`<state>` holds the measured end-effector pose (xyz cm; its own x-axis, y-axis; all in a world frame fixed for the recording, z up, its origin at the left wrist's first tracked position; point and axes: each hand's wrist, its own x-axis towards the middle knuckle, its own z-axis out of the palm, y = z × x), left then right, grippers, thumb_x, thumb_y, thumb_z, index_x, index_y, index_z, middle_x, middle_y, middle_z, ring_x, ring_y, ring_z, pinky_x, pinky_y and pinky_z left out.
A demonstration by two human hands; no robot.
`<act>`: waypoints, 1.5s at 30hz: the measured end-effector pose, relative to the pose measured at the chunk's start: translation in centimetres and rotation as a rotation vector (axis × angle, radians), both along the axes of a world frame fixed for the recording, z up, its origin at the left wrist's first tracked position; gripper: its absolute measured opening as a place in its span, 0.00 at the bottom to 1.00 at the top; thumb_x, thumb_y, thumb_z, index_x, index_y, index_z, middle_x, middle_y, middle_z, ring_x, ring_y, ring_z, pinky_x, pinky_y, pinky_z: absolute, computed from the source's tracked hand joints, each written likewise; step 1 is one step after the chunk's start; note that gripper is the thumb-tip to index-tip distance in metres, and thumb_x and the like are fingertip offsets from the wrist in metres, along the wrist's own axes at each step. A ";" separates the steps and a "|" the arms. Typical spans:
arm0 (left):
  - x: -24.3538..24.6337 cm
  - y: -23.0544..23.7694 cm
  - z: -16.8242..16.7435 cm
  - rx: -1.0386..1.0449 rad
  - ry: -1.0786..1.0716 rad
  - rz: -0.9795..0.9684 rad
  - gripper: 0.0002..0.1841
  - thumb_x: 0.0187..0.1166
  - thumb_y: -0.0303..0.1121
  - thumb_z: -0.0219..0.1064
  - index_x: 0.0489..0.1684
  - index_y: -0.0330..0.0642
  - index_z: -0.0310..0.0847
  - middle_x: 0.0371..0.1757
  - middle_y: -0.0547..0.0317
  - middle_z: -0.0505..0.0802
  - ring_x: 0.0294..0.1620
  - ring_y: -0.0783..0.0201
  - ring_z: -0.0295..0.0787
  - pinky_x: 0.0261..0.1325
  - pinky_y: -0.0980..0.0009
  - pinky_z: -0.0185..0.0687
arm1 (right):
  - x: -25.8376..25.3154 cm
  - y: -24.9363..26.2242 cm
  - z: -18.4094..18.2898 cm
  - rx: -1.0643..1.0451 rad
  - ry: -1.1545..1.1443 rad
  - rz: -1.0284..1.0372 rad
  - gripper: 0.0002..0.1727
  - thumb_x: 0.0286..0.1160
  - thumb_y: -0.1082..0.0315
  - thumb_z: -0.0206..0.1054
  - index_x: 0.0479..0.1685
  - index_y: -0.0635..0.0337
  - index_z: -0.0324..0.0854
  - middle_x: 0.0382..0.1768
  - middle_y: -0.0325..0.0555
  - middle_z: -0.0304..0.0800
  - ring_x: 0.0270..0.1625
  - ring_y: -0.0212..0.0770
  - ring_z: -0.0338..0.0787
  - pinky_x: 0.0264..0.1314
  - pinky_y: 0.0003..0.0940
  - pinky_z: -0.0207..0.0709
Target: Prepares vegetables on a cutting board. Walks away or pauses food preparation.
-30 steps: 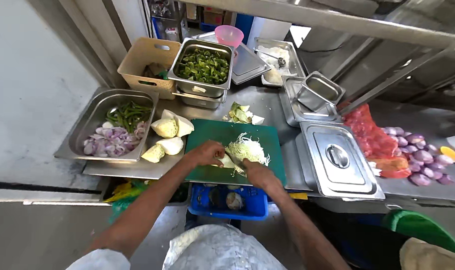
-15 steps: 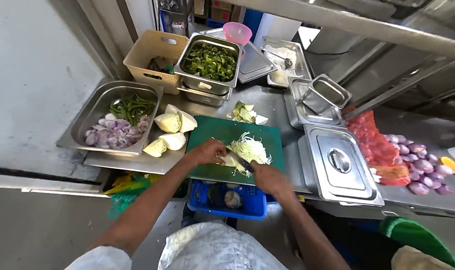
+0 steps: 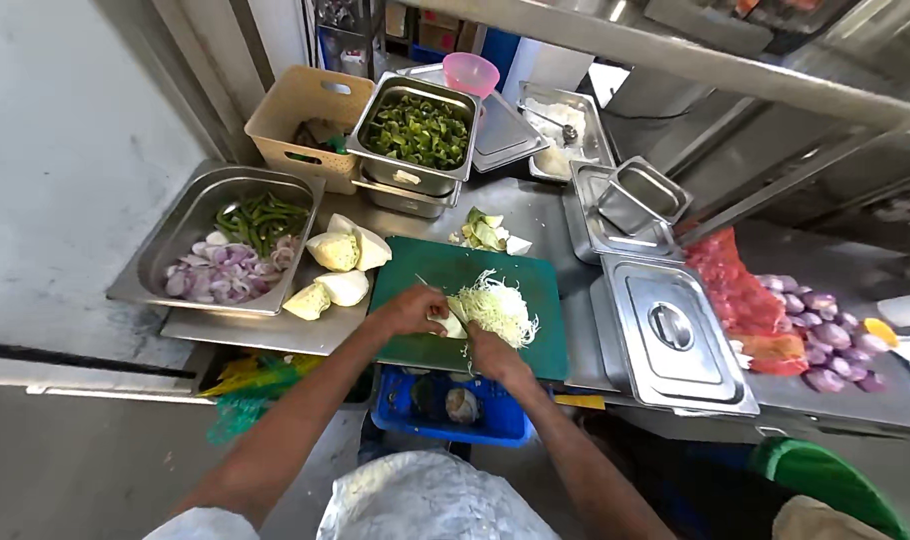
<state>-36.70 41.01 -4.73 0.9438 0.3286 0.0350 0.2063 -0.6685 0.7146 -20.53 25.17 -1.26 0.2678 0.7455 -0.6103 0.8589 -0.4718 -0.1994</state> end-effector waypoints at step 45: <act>-0.5 -0.4 -1.8 0.035 -0.135 0.037 0.14 0.66 0.41 0.85 0.37 0.40 0.94 0.47 0.54 0.95 0.52 0.60 0.92 0.64 0.56 0.87 | -0.4 -0.6 1.7 -0.014 -0.049 0.020 0.23 0.86 0.64 0.58 0.78 0.50 0.70 0.52 0.60 0.91 0.53 0.64 0.93 0.52 0.66 0.85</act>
<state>-37.22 40.58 -6.56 0.9172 0.3592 0.1725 0.1350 -0.6875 0.7135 -20.90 24.57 0.42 0.2832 0.7421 -0.6075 0.8767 -0.4571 -0.1497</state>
